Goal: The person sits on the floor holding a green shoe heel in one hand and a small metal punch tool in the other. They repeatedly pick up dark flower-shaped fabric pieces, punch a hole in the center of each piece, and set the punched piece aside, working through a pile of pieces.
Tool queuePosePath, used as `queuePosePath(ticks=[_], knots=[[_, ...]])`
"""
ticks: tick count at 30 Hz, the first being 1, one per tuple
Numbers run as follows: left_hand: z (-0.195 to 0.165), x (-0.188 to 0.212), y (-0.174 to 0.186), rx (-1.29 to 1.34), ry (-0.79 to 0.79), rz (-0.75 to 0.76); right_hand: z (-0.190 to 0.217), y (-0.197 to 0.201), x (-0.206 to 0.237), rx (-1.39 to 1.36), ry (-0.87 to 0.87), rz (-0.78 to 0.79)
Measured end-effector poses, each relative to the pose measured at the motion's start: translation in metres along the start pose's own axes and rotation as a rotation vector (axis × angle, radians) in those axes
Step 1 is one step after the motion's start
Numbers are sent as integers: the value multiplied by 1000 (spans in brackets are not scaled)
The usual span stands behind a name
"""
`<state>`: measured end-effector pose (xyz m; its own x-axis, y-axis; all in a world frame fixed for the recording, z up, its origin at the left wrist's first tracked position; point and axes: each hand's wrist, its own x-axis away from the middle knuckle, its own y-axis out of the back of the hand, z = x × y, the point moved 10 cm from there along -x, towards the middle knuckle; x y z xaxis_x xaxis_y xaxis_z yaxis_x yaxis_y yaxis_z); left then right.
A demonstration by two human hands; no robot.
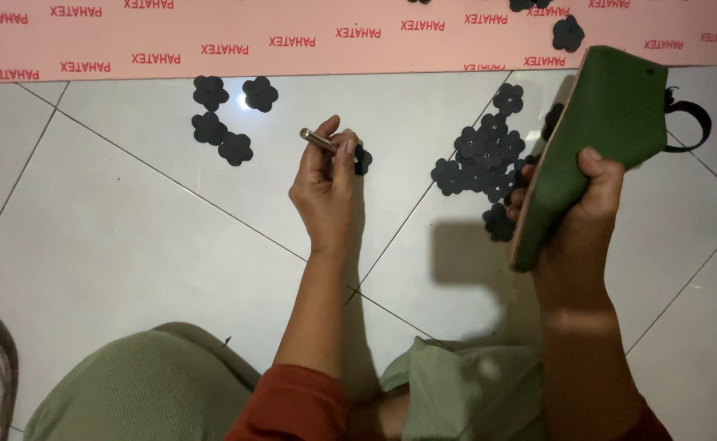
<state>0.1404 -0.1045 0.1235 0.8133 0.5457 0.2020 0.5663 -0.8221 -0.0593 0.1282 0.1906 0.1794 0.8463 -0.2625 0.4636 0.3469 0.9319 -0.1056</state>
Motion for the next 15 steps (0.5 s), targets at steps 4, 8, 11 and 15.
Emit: queuePosePath(ticks=[4, 8, 11, 15], knots=[[-3, 0, -1, -8, -24, 0, -1, -1, -1, -3, 2, 9], [4, 2, -5, 34, 40, 12, -3, 0, 1, -30, -28, -13], [-1, 5, -10, 13, -13, 46, -3, -11, 4, -97, -53, 59], [-11, 8, -12, -159, -104, 52, 7, -20, 12, 292, 126, 84]])
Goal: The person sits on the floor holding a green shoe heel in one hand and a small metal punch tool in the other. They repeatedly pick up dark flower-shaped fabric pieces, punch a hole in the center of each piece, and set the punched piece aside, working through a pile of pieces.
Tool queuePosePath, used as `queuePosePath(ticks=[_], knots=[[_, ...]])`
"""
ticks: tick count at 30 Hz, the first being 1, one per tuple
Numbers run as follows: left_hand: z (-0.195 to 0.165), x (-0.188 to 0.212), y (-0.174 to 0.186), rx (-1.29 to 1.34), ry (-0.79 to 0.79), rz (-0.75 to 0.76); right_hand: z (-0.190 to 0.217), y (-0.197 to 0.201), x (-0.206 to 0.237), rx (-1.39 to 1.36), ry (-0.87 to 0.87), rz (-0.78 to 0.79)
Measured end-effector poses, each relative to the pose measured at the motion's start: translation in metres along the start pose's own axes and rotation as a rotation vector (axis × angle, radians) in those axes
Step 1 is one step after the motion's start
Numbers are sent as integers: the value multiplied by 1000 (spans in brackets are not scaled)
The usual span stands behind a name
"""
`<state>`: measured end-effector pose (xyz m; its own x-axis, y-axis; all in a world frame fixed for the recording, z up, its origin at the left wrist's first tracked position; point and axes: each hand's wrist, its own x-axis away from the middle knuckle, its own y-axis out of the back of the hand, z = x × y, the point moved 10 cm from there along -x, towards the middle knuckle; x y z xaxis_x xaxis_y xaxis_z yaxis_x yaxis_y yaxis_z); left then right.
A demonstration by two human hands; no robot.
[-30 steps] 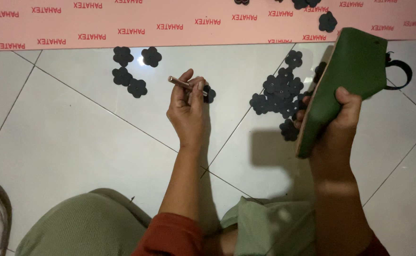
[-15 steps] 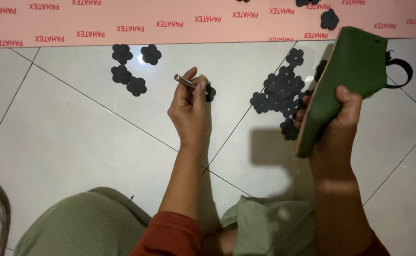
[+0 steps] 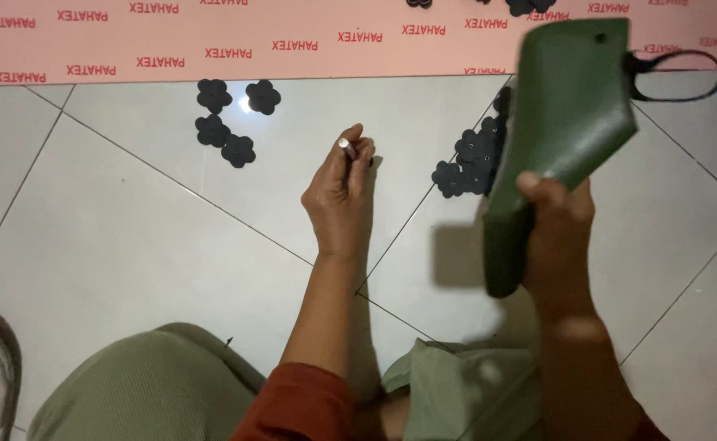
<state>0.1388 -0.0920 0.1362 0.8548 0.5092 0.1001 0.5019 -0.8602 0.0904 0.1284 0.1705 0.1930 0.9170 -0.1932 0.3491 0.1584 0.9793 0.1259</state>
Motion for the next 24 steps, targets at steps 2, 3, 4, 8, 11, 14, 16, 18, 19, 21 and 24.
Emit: queuePosePath(ticks=[2, 3, 4, 8, 11, 14, 16, 18, 19, 21, 24], knots=[[-2, 1, 0, -45, 0, 9, 11, -9, 10, 275, 218, 50], [-1, 2, -1, -66, 22, 18, 12, -12, 18, 271, 292, 77], [0, 2, -1, -86, 44, 24, 12, -15, 27, 267, 368, 106], [-11, 1, -2, -249, -48, 36, 2, -3, 62, 68, 481, 139], [-9, 1, -4, -264, -58, 40, 4, -17, 77, 169, 535, 240], [-3, 1, -4, -272, -65, 43, 17, -50, 76, 573, 656, 338], [-5, 1, -5, -386, -121, 48, 20, -60, 59, 671, 578, 335], [-8, 3, -4, -339, -170, 33, 22, -55, 53, 634, 478, 298], [-11, 4, -5, -311, -198, 31, 22, -49, 52, 606, 425, 258], [-11, 4, -8, -254, -186, 60, 22, -35, 58, 401, 348, 218], [-16, 4, -5, -238, -208, 40, 22, -37, 69, 62, 360, 300]])
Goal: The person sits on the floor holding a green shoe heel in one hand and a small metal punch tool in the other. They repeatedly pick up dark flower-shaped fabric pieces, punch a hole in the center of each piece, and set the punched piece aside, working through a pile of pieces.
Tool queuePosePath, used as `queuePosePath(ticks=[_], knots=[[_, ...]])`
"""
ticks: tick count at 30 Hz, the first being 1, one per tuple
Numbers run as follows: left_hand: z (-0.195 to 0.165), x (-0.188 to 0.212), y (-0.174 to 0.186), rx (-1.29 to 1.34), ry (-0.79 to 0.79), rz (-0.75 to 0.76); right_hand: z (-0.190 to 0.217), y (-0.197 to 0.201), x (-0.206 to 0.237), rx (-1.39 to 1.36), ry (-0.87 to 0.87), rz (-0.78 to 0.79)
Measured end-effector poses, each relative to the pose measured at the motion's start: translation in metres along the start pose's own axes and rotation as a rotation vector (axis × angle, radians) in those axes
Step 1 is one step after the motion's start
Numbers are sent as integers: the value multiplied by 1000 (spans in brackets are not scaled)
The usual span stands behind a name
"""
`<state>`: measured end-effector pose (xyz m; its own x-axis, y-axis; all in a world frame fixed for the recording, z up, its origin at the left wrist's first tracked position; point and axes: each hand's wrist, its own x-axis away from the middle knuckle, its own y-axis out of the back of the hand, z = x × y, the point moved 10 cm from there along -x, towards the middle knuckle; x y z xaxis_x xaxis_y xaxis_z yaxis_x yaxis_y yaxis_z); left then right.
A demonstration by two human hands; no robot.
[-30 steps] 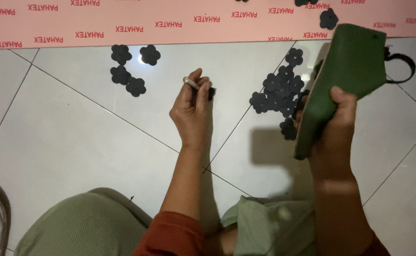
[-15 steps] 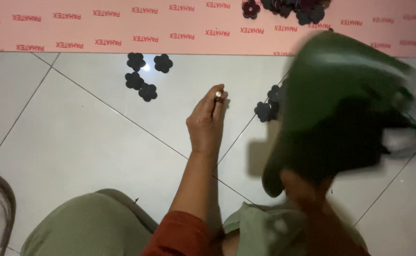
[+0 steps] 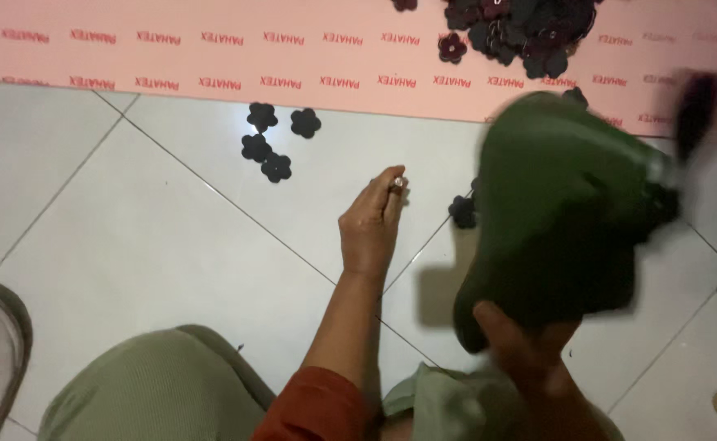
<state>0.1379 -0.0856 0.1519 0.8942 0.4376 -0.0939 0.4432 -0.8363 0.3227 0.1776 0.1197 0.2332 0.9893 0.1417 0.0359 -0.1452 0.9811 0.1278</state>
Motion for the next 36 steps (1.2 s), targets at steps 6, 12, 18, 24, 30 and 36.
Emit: queuePosePath(ticks=[6, 12, 18, 24, 30, 36], knots=[[-8, -1, 3, -162, -91, -35, 13, -36, -27, 625, 194, 146], [10, -2, 0, 32, 98, -21, -10, 24, -45, 132, -127, -102], [-28, 2, -12, -159, -55, -23, -56, 101, -45, -280, -330, -478], [-38, 15, -55, -441, 35, 222, -73, 99, -47, -497, -397, -490], [-42, 19, -59, -485, -10, 245, -75, 95, -45, -423, -429, -506], [-43, 20, -60, -464, 18, 241, -73, 98, -43, -401, -459, -530]])
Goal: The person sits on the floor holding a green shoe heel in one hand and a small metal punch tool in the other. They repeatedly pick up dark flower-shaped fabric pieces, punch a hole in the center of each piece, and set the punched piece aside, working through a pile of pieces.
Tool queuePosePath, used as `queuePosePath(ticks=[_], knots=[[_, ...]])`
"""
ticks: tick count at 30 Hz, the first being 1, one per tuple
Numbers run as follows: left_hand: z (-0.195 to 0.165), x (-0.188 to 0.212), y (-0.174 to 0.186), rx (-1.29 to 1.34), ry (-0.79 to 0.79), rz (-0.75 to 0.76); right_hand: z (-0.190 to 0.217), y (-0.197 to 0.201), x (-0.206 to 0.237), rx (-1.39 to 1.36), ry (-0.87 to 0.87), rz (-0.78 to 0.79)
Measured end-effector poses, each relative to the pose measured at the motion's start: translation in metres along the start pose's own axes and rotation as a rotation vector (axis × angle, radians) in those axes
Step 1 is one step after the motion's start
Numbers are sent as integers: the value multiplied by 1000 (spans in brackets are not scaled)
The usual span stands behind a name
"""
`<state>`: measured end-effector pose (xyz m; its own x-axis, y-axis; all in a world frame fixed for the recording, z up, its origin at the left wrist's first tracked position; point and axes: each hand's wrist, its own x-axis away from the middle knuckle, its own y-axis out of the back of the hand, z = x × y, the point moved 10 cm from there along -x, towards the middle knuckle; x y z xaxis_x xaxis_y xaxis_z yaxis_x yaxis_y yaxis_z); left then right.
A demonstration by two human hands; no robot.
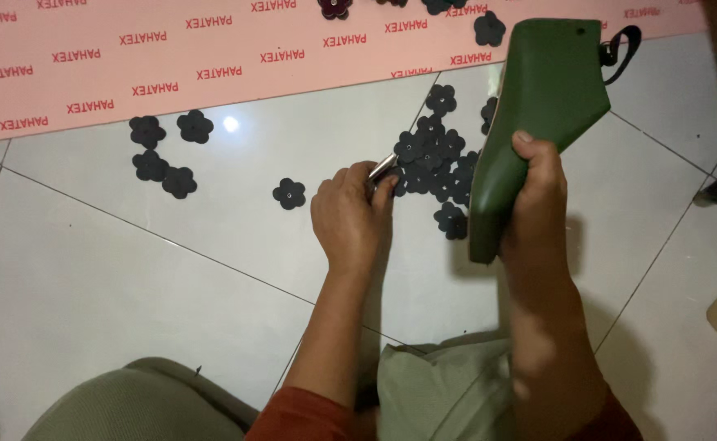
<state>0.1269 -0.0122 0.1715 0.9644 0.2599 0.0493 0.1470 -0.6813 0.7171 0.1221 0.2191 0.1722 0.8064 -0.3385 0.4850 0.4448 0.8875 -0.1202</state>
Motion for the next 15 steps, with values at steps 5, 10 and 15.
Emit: queuePosePath(ticks=[5, 10, 15], knots=[[4, 8, -9, 126, 5, 122, -5, 3, -5, -91, -11, 37], [52, 30, 27, 333, 225, -131, -9, 4, -14, -109, 3, 54], [100, 19, 91, 241, 208, -362, -13, 0, -15, -170, 10, 144]])
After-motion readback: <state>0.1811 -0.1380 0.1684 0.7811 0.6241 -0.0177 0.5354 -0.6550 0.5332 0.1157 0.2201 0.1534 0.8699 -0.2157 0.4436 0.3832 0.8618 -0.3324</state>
